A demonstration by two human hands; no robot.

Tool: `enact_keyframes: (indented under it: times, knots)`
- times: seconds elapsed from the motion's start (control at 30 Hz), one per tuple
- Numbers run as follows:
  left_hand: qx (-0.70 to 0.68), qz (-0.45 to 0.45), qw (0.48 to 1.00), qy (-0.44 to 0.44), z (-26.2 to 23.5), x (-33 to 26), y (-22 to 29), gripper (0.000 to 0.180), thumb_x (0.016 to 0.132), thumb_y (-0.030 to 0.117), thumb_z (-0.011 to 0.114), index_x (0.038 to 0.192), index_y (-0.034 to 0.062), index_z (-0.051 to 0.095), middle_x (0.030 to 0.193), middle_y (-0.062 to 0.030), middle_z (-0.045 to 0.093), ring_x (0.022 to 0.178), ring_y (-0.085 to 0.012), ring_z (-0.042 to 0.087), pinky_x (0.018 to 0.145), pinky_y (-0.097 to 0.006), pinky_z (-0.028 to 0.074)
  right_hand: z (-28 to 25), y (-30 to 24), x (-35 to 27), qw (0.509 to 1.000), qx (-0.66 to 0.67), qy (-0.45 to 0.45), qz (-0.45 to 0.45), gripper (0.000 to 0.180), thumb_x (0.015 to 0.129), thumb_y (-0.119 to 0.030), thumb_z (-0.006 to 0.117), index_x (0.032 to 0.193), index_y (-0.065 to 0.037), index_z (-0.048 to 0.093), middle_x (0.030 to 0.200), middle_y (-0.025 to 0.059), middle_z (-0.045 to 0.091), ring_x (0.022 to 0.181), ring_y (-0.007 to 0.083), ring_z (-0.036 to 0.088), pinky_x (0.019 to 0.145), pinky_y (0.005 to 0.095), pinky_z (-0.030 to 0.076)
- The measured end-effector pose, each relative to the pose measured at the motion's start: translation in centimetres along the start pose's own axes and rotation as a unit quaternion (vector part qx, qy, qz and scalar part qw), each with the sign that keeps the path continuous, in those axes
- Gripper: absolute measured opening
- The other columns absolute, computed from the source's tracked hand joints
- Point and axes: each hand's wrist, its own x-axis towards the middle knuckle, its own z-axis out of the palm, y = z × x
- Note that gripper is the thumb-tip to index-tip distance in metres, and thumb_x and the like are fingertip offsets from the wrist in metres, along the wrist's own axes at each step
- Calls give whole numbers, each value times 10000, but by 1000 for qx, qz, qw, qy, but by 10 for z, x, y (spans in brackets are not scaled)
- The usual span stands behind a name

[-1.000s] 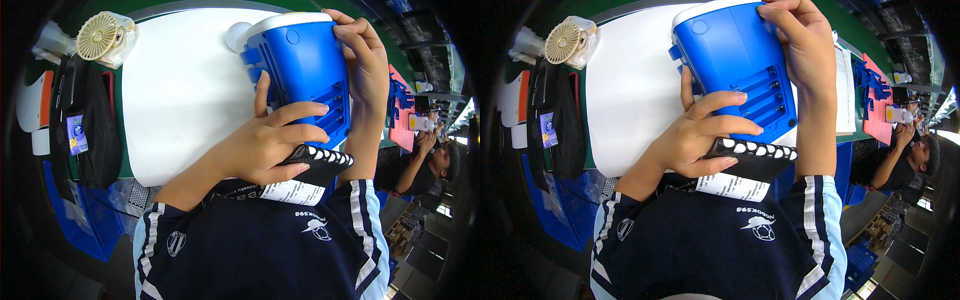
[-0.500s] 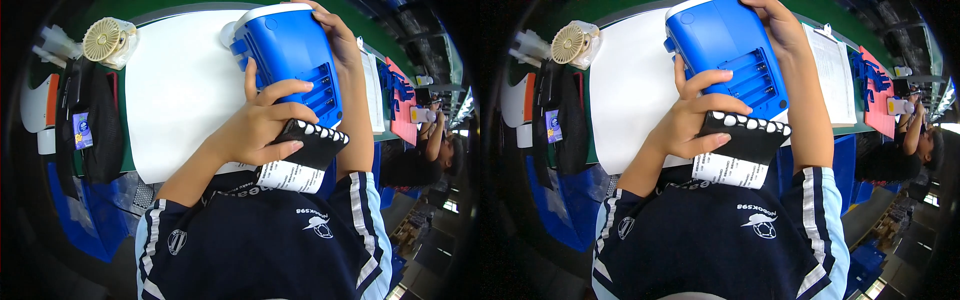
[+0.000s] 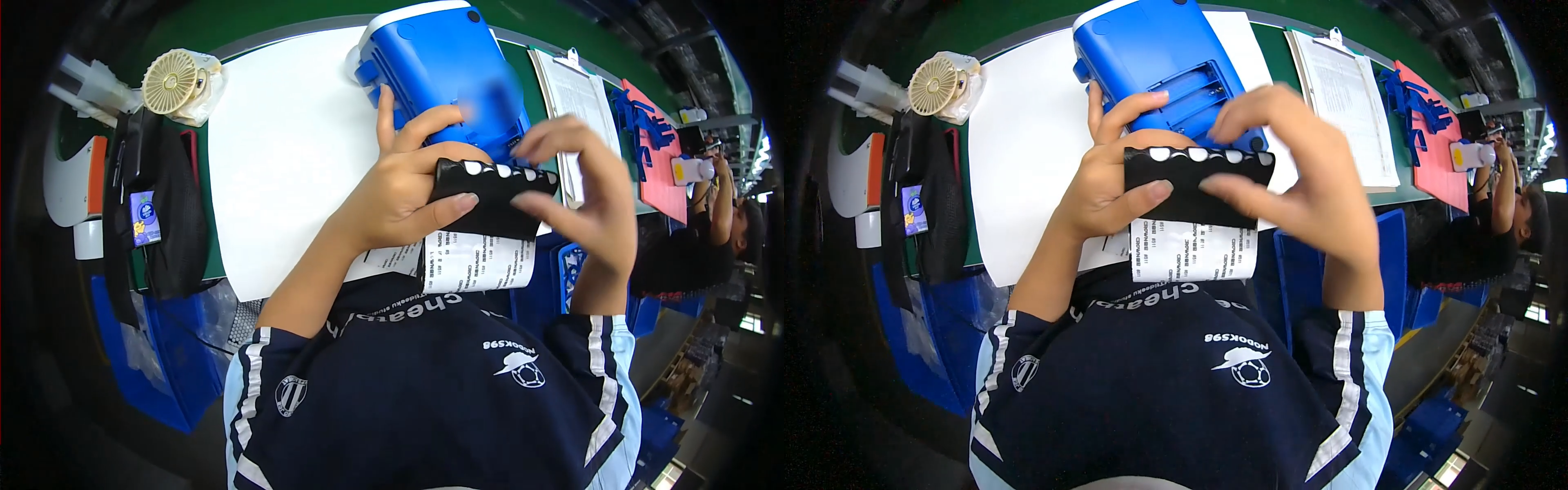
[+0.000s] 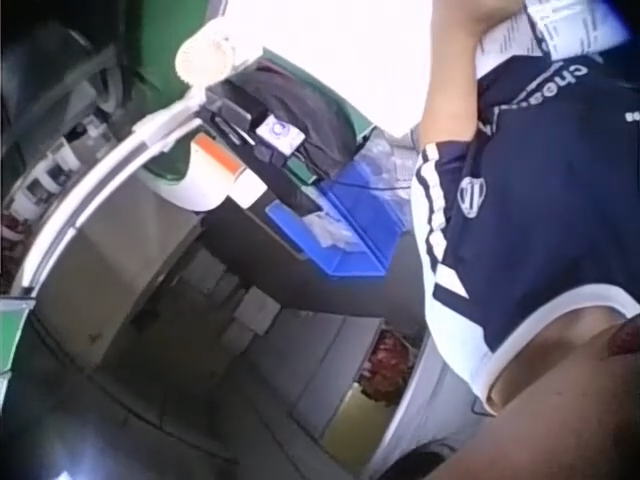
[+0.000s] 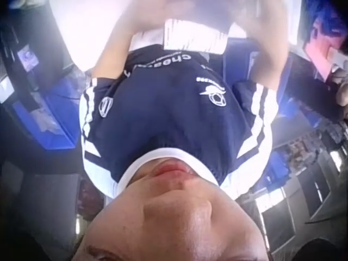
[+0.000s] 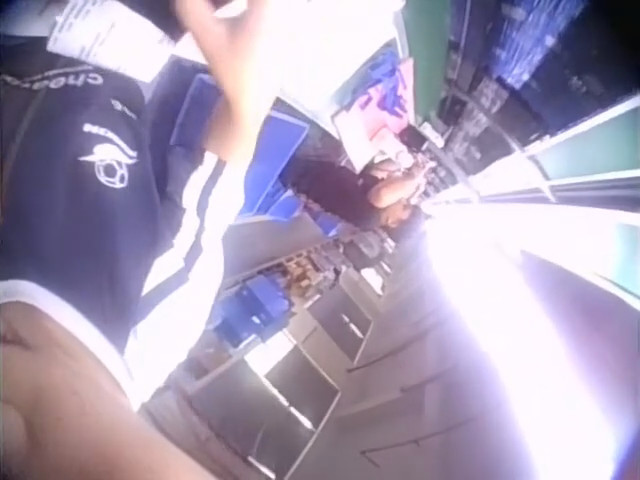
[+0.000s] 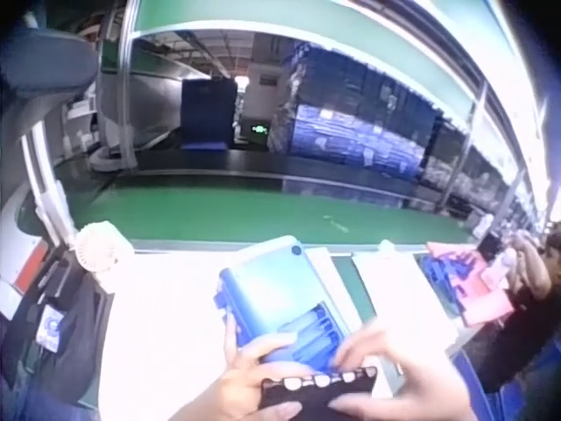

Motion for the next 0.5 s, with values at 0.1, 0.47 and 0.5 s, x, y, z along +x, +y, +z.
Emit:
enact_keyframes:
  times: [0.1,0.47,0.5]
  knots:
    - [12,3,1000,-1,3,1,0,229,790,287,569,844,81,652,1110,-76,536,1214,-210,318,985,-554,-117,14,-4,-11,997,-15,37,58,245,627,-2,680,817,-22,527,810,76,555,711,178,540,585,238,424]
    - [3,-22,1000,-5,3,1,0,273,773,356,532,897,153,666,1067,-95,584,1255,-228,278,1002,-488,-145,-15,7,10,984,-140,113,-10,154,639,-25,681,719,-17,549,874,98,589,870,220,567,767,295,426]
    - [4,-23,1000,-5,3,1,1,273,773,356,532,897,153,666,1067,-95,584,1255,-228,278,1002,-488,-145,-19,13,21,986,-119,113,-25,151,658,-90,689,736,-29,575,905,86,599,894,198,565,794,287,419]
